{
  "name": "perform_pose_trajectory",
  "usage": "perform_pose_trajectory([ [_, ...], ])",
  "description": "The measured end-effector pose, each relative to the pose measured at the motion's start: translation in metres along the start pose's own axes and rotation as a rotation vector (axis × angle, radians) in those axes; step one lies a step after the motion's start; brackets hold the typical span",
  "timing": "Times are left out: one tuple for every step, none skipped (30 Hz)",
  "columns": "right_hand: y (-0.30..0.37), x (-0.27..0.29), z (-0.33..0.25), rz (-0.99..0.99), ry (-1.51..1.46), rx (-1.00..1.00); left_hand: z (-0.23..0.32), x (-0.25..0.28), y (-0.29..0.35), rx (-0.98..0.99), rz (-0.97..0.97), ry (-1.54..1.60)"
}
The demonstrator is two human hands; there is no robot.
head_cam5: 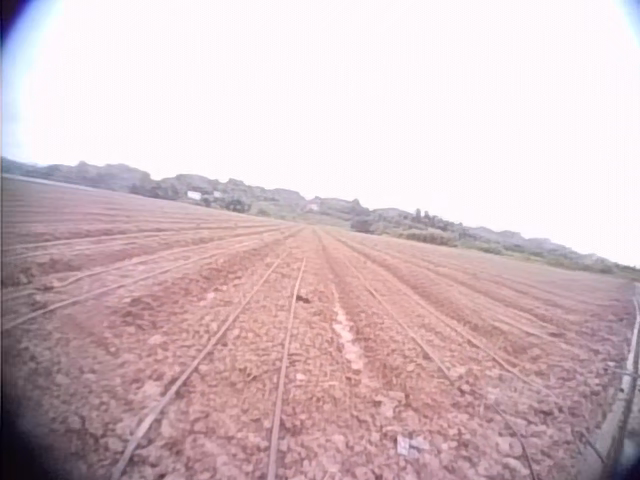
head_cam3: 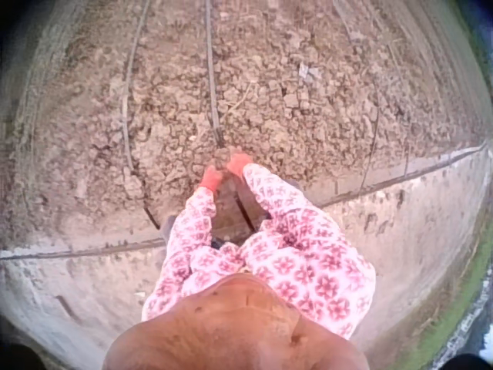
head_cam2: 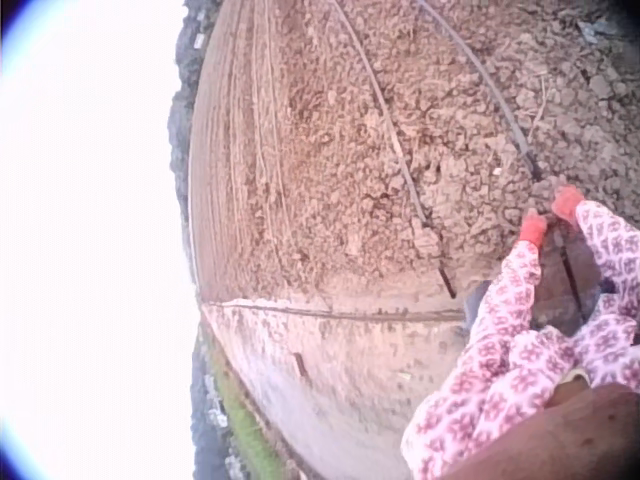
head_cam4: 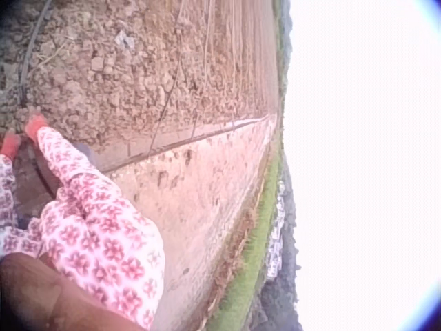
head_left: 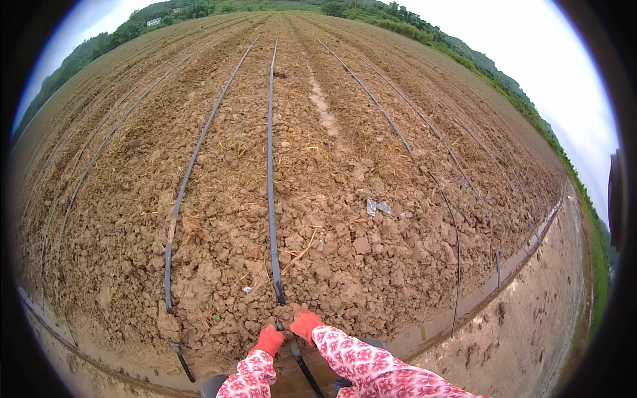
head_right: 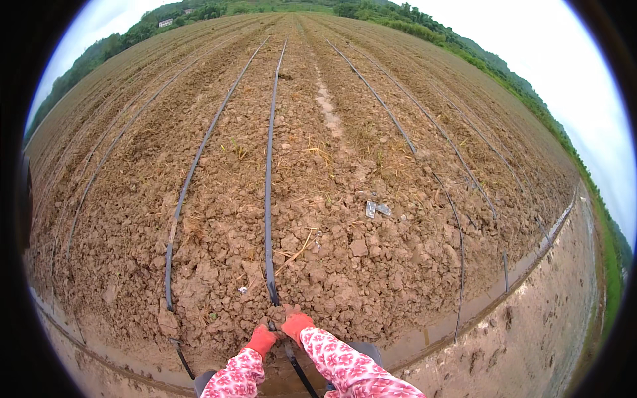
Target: The person walks along a muddy field path and kneels to repair black irrigation pipes laid on the soil. They use a small metal tool to cut and rejoin pipe sections, then walk further down the row to repeat the repair on another segment.
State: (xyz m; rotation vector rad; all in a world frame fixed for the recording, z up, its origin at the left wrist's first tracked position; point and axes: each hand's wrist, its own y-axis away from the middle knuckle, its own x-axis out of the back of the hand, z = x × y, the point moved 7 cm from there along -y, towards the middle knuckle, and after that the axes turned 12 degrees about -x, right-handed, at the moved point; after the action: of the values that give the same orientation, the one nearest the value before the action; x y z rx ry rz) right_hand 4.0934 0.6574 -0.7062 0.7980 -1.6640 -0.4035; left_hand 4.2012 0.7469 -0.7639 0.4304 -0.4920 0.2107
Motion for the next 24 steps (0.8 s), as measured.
perform_pose_trajectory([
  [-0.003,0.005,-0.002,-0.026,0.017,0.027,0.009,0.007,-0.001,-0.042,-0.006,0.006],
  [-0.008,0.006,-0.001,-0.052,0.032,0.048,0.011,0.009,0.001,-0.086,-0.017,0.01],
  [-0.03,-0.027,-0.008,-0.147,0.233,0.188,-0.022,0.013,-0.003,-0.068,0.012,-0.004],
  [-0.006,-0.003,-0.016,-0.079,0.115,0.149,0.007,0.032,0.01,-0.017,-0.002,-0.06],
  [0.027,0.03,-0.03,0.001,-0.009,0.13,0.001,0.035,0.008,-0.04,0.038,-0.035],
  [0.006,0.007,-0.006,0.096,-0.01,0.19,0.004,0.023,-0.001,-0.093,0.047,-0.004],
  [0.037,0.027,-0.023,0.05,0.043,0.216,-0.001,0.022,-0.003,-0.061,0.028,-0.051],
  [0.043,0.034,-0.032,0.042,0.057,0.232,-0.007,0.023,-0.005,-0.026,0.009,-0.099],
  [0.055,0.045,-0.034,0.045,0.068,0.225,-0.005,0.019,-0.01,-0.007,-0.025,-0.144],
  [0.04,0.034,-0.025,0.083,0.034,0.205,-0.006,0.014,-0.016,0.015,-0.049,-0.196],
  [0.024,0.025,-0.016,0.12,0.0,0.186,-0.006,0.008,-0.024,0.037,-0.072,-0.248],
  [0.02,0.02,-0.022,0.091,0.083,0.219,-0.014,0.003,-0.025,0.08,-0.101,-0.305],
  [0.017,0.022,-0.026,0.068,0.173,0.248,0.005,0.008,-0.022,0.088,-0.146,-0.359],
  [0.013,0.016,-0.026,0.043,0.252,0.269,0.002,0.007,-0.025,0.096,-0.174,-0.379],
  [0.011,0.013,-0.028,0.021,0.334,0.298,-0.001,0.005,-0.026,0.105,-0.198,-0.394],
  [0.01,0.011,-0.031,0.001,0.415,0.332,-0.004,0.004,-0.028,0.113,-0.223,-0.409],
  [0.008,0.01,-0.031,-0.038,0.423,0.309,-0.007,0.002,-0.029,0.1,-0.223,-0.443],
  [0.004,0.007,-0.032,-0.057,0.412,0.301,-0.004,0.003,-0.029,0.089,-0.234,-0.456],
  [0.001,0.007,-0.031,-0.072,0.405,0.291,0.002,0.004,-0.028,0.078,-0.246,-0.47],
  [-0.006,0.001,-0.026,-0.068,0.387,0.299,0.006,0.004,-0.029,0.066,-0.259,-0.484],
  [-0.011,-0.004,-0.024,-0.068,0.368,0.307,0.001,0.001,-0.03,0.098,-0.289,-0.47],
  [-0.012,-0.011,-0.024,-0.052,0.405,0.35,0.0,0.001,-0.03,0.069,-0.284,-0.487],
  [-0.013,-0.017,-0.024,-0.035,0.441,0.392,0.0,0.0,-0.029,0.04,-0.281,-0.503],
  [-0.012,-0.024,-0.024,-0.024,0.476,0.432,-0.001,-0.001,-0.027,0.012,-0.282,-0.517],
])
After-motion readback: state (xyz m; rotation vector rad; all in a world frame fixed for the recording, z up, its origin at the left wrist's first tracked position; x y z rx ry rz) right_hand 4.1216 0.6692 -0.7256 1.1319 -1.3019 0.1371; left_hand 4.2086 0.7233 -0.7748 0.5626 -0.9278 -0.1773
